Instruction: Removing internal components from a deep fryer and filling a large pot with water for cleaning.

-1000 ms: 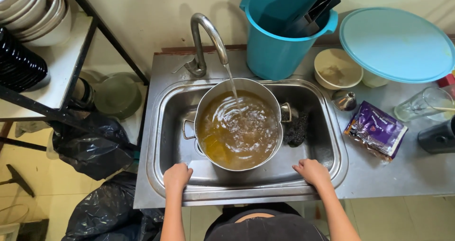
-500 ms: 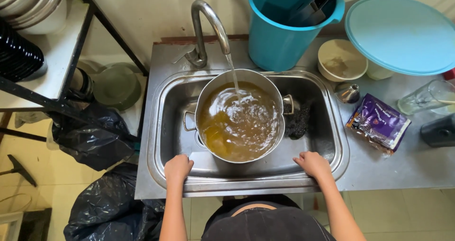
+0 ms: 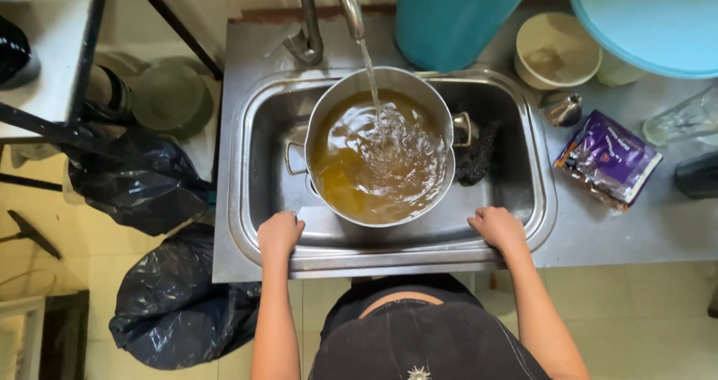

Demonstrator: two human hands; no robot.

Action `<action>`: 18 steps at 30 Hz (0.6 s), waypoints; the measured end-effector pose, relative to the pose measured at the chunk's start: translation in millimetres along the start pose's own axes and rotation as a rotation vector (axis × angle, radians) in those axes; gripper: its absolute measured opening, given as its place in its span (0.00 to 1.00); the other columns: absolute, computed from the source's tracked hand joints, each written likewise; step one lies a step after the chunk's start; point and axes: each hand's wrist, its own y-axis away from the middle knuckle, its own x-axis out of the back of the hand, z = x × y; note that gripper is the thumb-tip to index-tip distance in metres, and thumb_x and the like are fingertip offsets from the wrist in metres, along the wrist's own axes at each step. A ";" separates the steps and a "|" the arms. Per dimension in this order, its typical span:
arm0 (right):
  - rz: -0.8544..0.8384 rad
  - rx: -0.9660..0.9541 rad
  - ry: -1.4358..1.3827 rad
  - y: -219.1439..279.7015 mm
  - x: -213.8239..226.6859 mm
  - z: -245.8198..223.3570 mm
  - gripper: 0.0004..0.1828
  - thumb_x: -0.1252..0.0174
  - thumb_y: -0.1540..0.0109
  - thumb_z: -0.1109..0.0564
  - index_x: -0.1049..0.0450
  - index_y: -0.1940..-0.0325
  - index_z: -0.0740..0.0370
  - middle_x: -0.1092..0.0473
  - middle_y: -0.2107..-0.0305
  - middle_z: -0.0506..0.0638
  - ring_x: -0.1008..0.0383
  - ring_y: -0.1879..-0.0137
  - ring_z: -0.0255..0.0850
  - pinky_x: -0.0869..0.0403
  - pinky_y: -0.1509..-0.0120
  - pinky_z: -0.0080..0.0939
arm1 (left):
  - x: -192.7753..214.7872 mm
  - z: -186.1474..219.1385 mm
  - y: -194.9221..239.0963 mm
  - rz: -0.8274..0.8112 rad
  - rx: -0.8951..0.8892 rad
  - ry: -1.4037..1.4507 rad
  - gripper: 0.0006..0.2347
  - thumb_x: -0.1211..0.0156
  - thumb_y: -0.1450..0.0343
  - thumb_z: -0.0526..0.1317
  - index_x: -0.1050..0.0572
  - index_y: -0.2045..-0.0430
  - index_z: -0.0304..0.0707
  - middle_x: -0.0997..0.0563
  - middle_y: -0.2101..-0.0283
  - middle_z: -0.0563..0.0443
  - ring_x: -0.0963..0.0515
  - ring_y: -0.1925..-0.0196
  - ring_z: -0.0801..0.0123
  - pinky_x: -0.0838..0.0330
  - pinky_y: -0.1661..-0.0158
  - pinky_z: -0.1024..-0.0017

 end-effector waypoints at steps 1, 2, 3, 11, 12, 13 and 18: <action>0.003 0.005 0.004 -0.5 -0.3 0.2 0.20 0.41 0.31 0.38 0.15 0.63 0.54 0.14 0.58 0.64 0.15 0.40 0.66 0.19 0.36 0.66 | 1.0 0.5 0.4 0.006 0.000 0.002 0.19 0.46 0.24 0.49 0.11 0.57 0.34 0.09 0.54 0.36 0.09 0.47 0.43 0.17 0.47 0.48; 0.005 0.010 0.007 -0.9 -0.5 0.4 0.20 0.41 0.31 0.38 0.15 0.62 0.53 0.15 0.57 0.65 0.16 0.40 0.66 0.20 0.36 0.67 | 2.2 1.0 0.9 0.012 -0.001 0.004 0.19 0.46 0.24 0.49 0.11 0.58 0.34 0.09 0.55 0.36 0.10 0.47 0.43 0.17 0.47 0.49; -0.005 0.007 0.009 -1.6 -0.7 0.6 0.20 0.41 0.31 0.38 0.15 0.62 0.53 0.15 0.57 0.65 0.16 0.40 0.66 0.20 0.36 0.67 | 2.5 0.4 0.6 0.001 0.001 0.002 0.19 0.46 0.24 0.49 0.11 0.58 0.34 0.09 0.55 0.36 0.10 0.47 0.43 0.17 0.47 0.49; 0.013 0.022 0.013 -5.0 -5.9 2.5 0.20 0.42 0.31 0.39 0.15 0.62 0.54 0.15 0.58 0.67 0.16 0.41 0.68 0.20 0.38 0.69 | 11.6 8.7 11.3 0.024 0.012 0.005 0.18 0.46 0.24 0.48 0.12 0.58 0.34 0.09 0.57 0.35 0.09 0.49 0.41 0.17 0.49 0.47; 0.005 0.019 0.013 -3.6 -4.6 2.8 0.20 0.42 0.31 0.39 0.15 0.62 0.54 0.15 0.58 0.67 0.16 0.41 0.68 0.20 0.38 0.69 | 11.2 10.0 11.4 0.017 0.013 0.003 0.18 0.46 0.24 0.48 0.12 0.58 0.34 0.09 0.57 0.35 0.09 0.49 0.41 0.17 0.49 0.47; 0.000 0.013 0.015 -2.9 -3.6 2.0 0.19 0.41 0.31 0.39 0.15 0.61 0.54 0.15 0.58 0.66 0.16 0.41 0.68 0.20 0.37 0.68 | 11.2 10.2 11.9 0.027 0.012 0.006 0.18 0.45 0.24 0.48 0.12 0.59 0.34 0.09 0.58 0.35 0.09 0.50 0.42 0.17 0.49 0.48; -0.006 0.002 0.024 -3.2 -3.7 1.4 0.19 0.41 0.31 0.38 0.16 0.61 0.53 0.15 0.57 0.64 0.15 0.41 0.66 0.20 0.37 0.66 | 7.4 7.6 8.7 0.043 0.019 0.007 0.17 0.44 0.24 0.48 0.11 0.59 0.36 0.09 0.59 0.37 0.09 0.52 0.43 0.17 0.50 0.49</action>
